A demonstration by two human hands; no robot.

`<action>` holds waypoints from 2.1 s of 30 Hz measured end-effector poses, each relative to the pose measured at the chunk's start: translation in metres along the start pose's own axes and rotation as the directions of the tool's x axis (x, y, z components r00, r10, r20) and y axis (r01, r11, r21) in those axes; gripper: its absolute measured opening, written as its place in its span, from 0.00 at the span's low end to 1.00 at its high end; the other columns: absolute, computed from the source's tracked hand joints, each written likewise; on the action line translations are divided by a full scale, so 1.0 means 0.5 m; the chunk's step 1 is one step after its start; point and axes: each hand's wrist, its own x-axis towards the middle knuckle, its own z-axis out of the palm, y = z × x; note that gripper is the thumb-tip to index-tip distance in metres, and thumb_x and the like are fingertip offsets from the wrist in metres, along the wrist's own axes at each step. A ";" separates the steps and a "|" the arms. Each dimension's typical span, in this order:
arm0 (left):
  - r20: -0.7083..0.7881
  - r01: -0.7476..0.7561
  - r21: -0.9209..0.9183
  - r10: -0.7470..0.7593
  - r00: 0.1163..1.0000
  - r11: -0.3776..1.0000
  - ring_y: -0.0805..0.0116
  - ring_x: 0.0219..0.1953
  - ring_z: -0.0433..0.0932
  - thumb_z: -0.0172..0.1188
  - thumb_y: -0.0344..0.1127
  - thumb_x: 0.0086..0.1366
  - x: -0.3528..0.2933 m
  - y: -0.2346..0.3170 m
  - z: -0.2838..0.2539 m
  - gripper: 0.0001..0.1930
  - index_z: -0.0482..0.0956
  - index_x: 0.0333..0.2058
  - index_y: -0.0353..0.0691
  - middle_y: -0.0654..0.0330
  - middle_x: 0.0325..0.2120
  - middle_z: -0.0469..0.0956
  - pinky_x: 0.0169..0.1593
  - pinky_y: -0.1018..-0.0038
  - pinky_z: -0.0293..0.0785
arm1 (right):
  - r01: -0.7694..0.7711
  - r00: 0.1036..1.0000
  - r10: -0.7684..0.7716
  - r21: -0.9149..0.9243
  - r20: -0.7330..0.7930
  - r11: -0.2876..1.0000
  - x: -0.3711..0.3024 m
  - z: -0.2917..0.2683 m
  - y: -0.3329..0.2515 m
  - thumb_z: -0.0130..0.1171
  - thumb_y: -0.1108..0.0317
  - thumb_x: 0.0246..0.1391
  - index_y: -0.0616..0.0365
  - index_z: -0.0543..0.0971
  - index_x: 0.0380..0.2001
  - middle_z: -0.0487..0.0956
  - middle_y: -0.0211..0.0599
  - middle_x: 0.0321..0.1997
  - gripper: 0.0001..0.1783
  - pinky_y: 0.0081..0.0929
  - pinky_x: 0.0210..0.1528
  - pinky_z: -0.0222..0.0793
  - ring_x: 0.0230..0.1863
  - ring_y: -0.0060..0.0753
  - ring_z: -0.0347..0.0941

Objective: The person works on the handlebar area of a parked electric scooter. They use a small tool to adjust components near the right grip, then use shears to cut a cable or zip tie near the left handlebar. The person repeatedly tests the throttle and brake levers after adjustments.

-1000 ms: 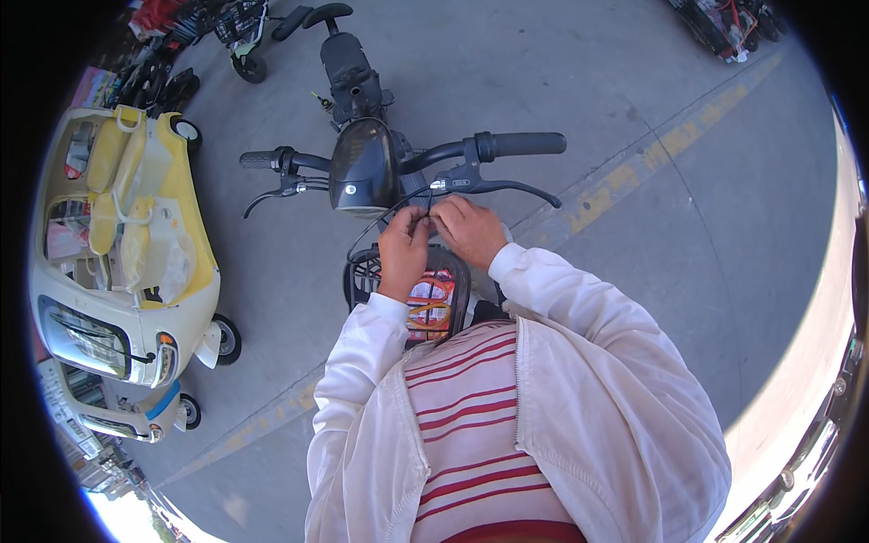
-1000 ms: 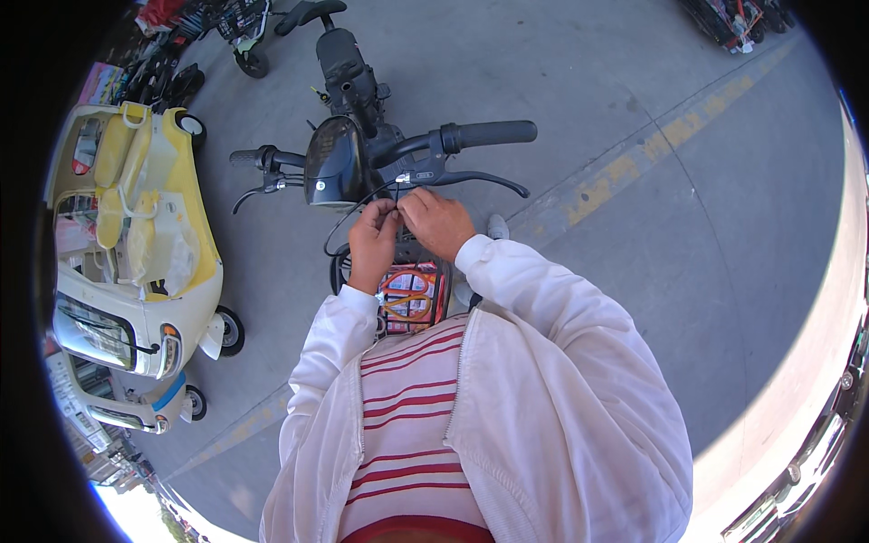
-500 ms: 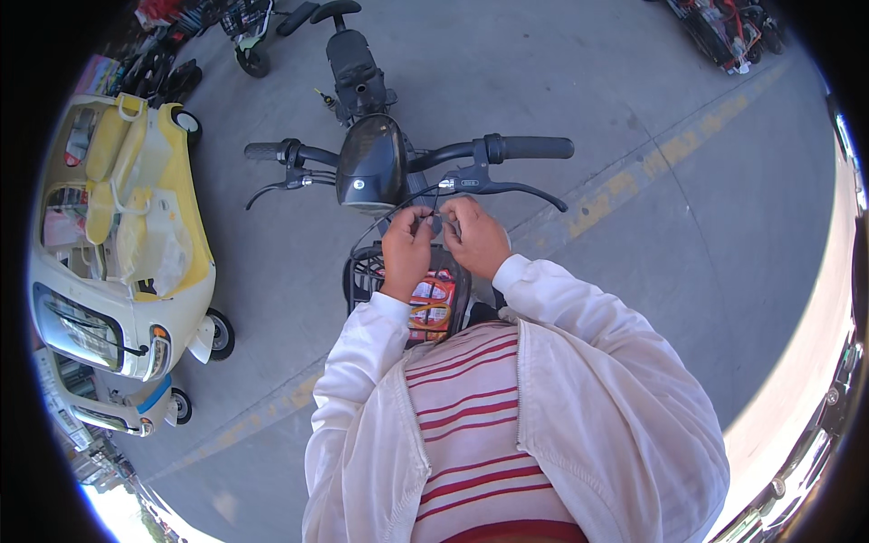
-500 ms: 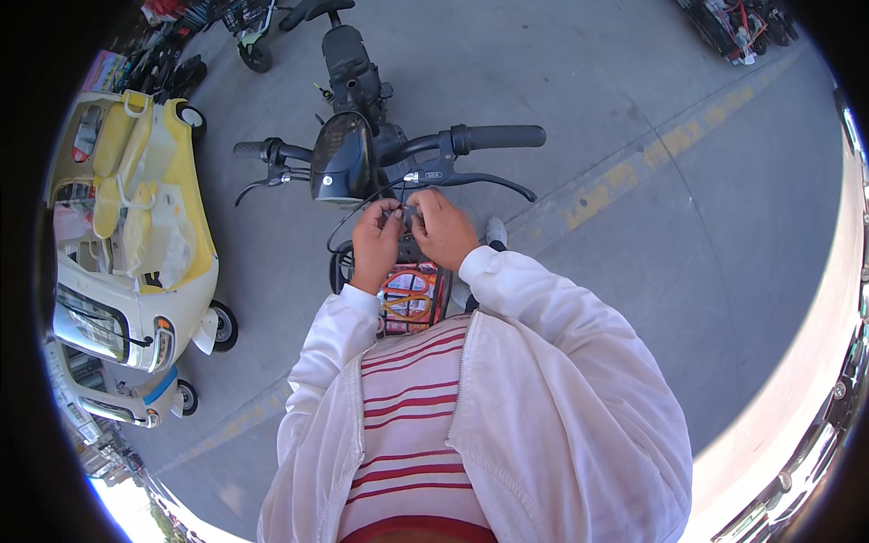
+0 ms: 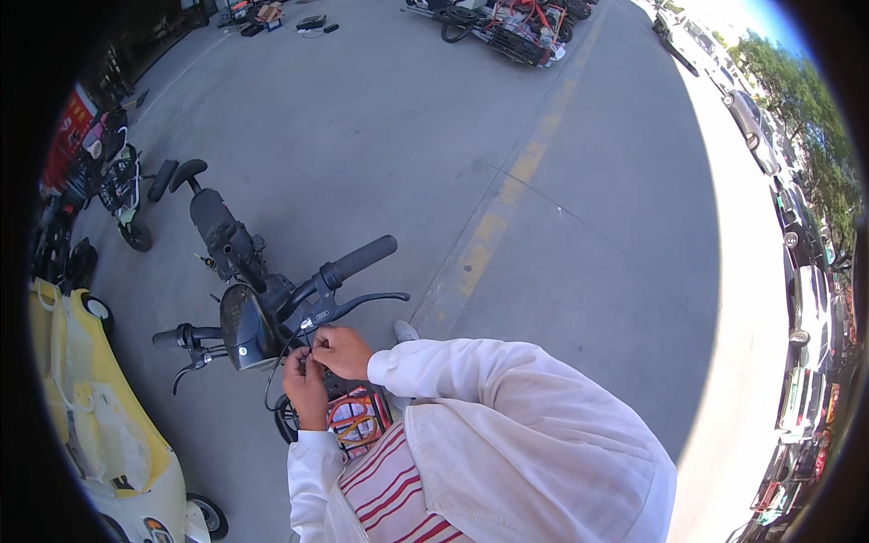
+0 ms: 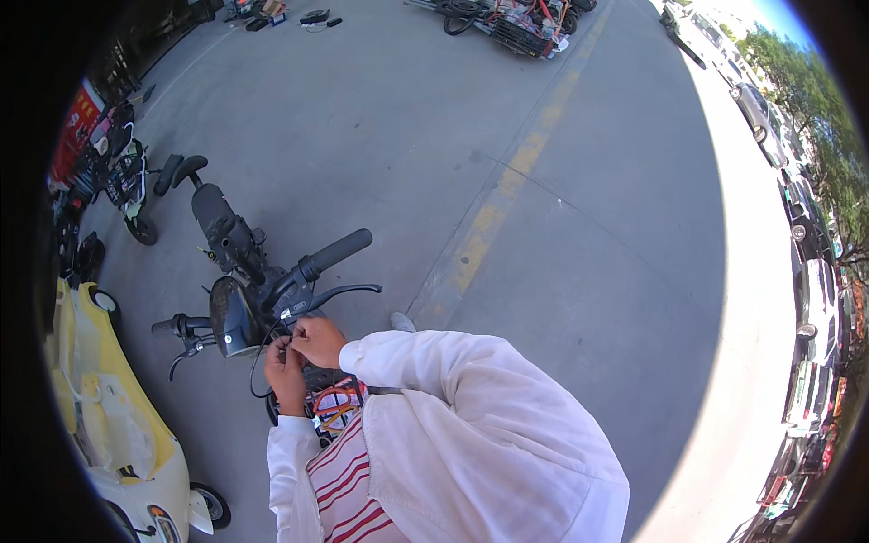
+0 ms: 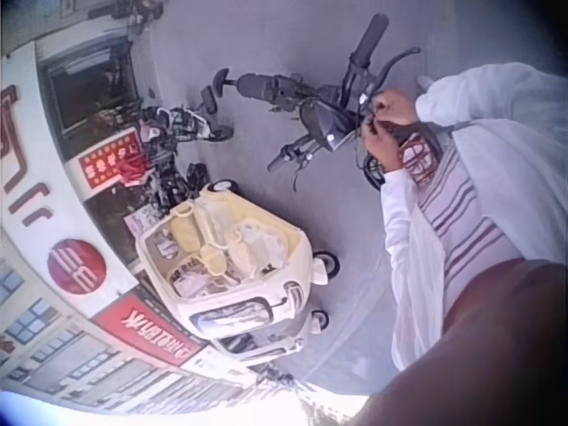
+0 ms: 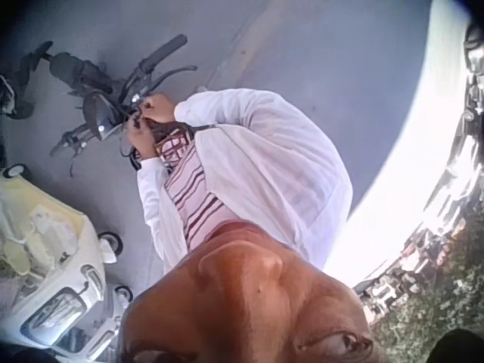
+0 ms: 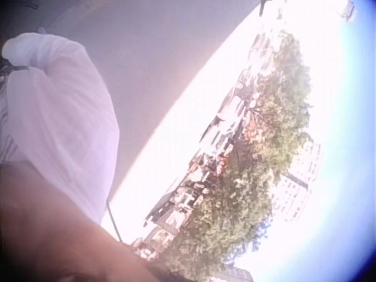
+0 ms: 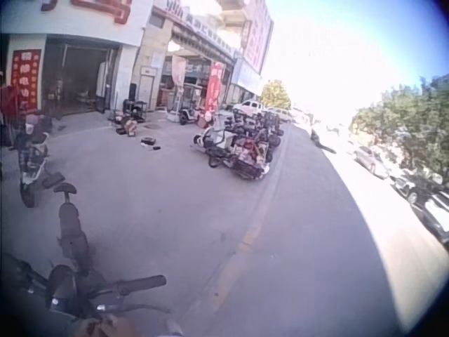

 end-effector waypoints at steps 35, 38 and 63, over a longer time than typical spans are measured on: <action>-0.100 -0.027 0.008 0.028 0.995 1.000 0.78 0.29 0.77 0.58 0.26 0.67 -0.011 0.005 0.006 0.06 0.80 0.42 0.34 0.63 0.28 0.80 0.32 0.79 0.74 | -0.789 0.499 0.484 0.608 0.719 -0.089 0.006 -0.020 -0.017 0.56 0.65 0.60 0.55 0.74 0.30 0.70 0.23 0.24 0.07 0.21 0.22 0.59 0.20 0.16 0.61; -0.070 0.075 -0.026 -0.077 0.995 0.997 0.79 0.29 0.77 0.58 0.28 0.69 -0.015 0.029 0.003 0.07 0.79 0.43 0.35 0.64 0.30 0.80 0.33 0.80 0.75 | -0.325 0.933 0.237 0.355 0.271 0.876 -0.015 -0.029 -0.020 0.53 0.65 0.62 0.56 0.73 0.35 0.74 0.34 0.29 0.07 0.35 0.28 0.70 0.28 0.33 0.74; -0.101 0.020 -0.008 -0.021 0.995 1.000 0.77 0.29 0.78 0.59 0.27 0.67 -0.011 0.017 0.015 0.06 0.81 0.41 0.35 0.62 0.30 0.82 0.31 0.79 0.74 | -0.766 0.643 0.445 0.518 0.623 0.381 0.014 -0.049 -0.015 0.58 0.68 0.57 0.59 0.76 0.34 0.75 0.34 0.27 0.06 0.29 0.26 0.69 0.22 0.27 0.72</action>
